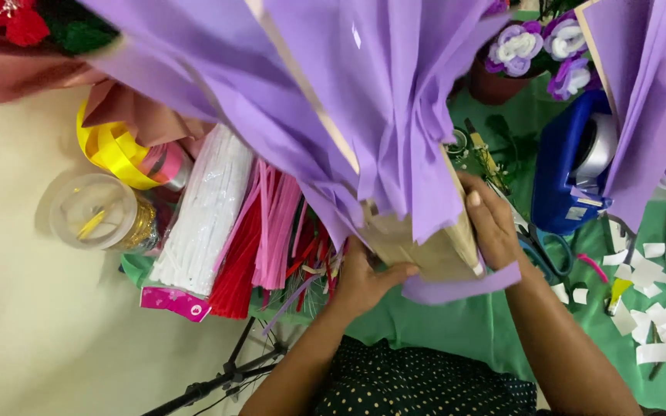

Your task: Securing purple wrapping paper around the base of a flower bouquet using tape and scissors at an arrangement station.

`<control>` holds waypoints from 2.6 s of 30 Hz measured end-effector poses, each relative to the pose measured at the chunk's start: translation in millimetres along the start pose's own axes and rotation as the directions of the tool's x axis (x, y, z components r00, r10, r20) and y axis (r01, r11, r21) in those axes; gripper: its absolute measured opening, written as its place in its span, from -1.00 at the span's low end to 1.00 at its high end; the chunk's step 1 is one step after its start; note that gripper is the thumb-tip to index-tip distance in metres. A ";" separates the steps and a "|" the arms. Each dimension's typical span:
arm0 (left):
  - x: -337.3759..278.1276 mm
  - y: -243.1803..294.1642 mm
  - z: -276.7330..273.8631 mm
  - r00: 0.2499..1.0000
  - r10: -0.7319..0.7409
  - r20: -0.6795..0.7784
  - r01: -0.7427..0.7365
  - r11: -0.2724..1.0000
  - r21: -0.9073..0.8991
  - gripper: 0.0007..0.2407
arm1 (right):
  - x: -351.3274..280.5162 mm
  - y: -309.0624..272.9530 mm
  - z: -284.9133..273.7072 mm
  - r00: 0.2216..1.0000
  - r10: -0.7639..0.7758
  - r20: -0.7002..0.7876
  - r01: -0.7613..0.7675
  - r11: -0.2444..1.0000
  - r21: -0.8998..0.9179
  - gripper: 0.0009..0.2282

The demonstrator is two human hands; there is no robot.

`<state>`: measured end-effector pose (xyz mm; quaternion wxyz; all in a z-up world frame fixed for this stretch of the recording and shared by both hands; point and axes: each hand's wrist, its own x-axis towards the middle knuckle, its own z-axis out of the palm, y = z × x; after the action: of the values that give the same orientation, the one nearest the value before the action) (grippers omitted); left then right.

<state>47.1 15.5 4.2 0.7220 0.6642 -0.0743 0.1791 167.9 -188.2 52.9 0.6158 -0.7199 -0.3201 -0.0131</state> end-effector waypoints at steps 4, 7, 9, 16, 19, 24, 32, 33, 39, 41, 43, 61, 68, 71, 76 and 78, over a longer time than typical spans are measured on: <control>20.5 -6.1 -14.7 0.999 0.045 0.007 -0.045 0.999 0.024 -0.43 | 31.7 1.5 3.6 0.999 -0.046 0.001 0.046 0.999 0.023 -0.55; 34.6 1.5 -10.1 0.996 0.067 -0.059 -0.062 0.994 0.089 -0.37 | 51.5 19.5 1.9 0.992 -0.115 -0.043 0.118 0.991 0.068 -0.60; 43.3 31.2 0.8 0.997 0.024 -0.072 -0.016 0.994 0.104 -0.33 | 56.9 44.9 -4.7 0.994 -0.087 -0.061 0.092 0.993 0.071 -0.61; 58.3 -0.3 -12.9 0.990 0.115 -0.084 -0.105 0.988 0.115 -0.36 | 69.5 81.2 -0.8 0.998 -0.034 -0.056 0.034 0.999 -0.001 -0.67; 56.4 6.8 -12.5 0.990 0.085 -0.112 -0.068 0.987 0.149 -0.39 | 70.3 63.2 19.0 0.999 0.004 -0.032 -0.002 0.999 0.047 -0.68; 57.0 16.4 -12.2 0.989 -0.039 -0.142 0.055 0.992 0.110 -0.34 | 67.9 93.4 14.4 0.995 0.051 0.081 -0.056 0.996 0.064 -0.59; 53.7 -25.0 -20.0 0.975 -0.072 -0.208 0.091 0.993 0.080 -0.35 | 63.6 -21.7 27.4 0.955 0.024 0.296 -0.004 0.998 -0.068 -0.14; 53.1 -28.1 -19.6 0.975 -0.083 -0.207 0.104 0.990 0.091 -0.33 | 63.1 -26.0 29.8 0.959 0.044 0.282 -0.007 0.991 -0.130 -0.09; 49.4 -1.8 -34.0 0.979 -0.157 -0.132 0.181 0.964 0.197 -0.28 | 56.8 -18.9 41.7 0.991 -0.051 0.125 0.060 0.995 -0.074 -0.02; 42.5 -10.5 -41.6 0.979 -0.146 -0.143 0.170 0.970 0.171 -0.28 | 55.2 -1.9 39.9 0.990 -0.086 0.107 0.091 0.995 -0.042 -0.02; 39.7 9.9 -50.9 0.978 -0.140 -0.152 0.162 0.976 0.146 -0.29 | 55.5 5.3 37.4 0.989 -0.118 0.087 0.119 0.993 -0.010 -0.02; 51.9 42.8 -77.4 0.867 -0.159 -0.471 0.067 0.976 -0.206 -0.62 | 77.7 -7.8 34.8 0.883 -0.465 0.061 0.469 0.871 -0.145 -0.03; 56.9 44.5 -63.6 0.866 -0.206 -0.456 0.123 0.971 -0.204 -0.58 | 84.8 17.5 28.5 0.918 -0.382 0.109 0.383 0.924 0.014 -0.08; 57.8 52.2 -61.1 0.869 -0.248 -0.429 0.173 0.963 -0.206 -0.46 | 88.6 21.7 38.0 0.942 -0.314 0.117 0.317 0.948 -0.011 -0.12; 53.3 28.4 -66.8 0.880 -0.252 -0.402 0.189 0.963 -0.191 -0.39 | 86.4 31.8 49.3 0.969 -0.206 0.135 0.214 0.975 -0.055 -0.14; 54.8 19.9 -66.2 0.883 -0.235 -0.407 0.172 0.968 -0.185 -0.38 | 87.2 37.0 52.0 0.970 -0.210 0.126 0.217 0.975 -0.051 -0.11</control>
<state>82.1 90.6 34.6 0.7813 0.5596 0.1425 0.2368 235.4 -104.2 43.9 0.5668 -0.7003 -0.4315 -0.0465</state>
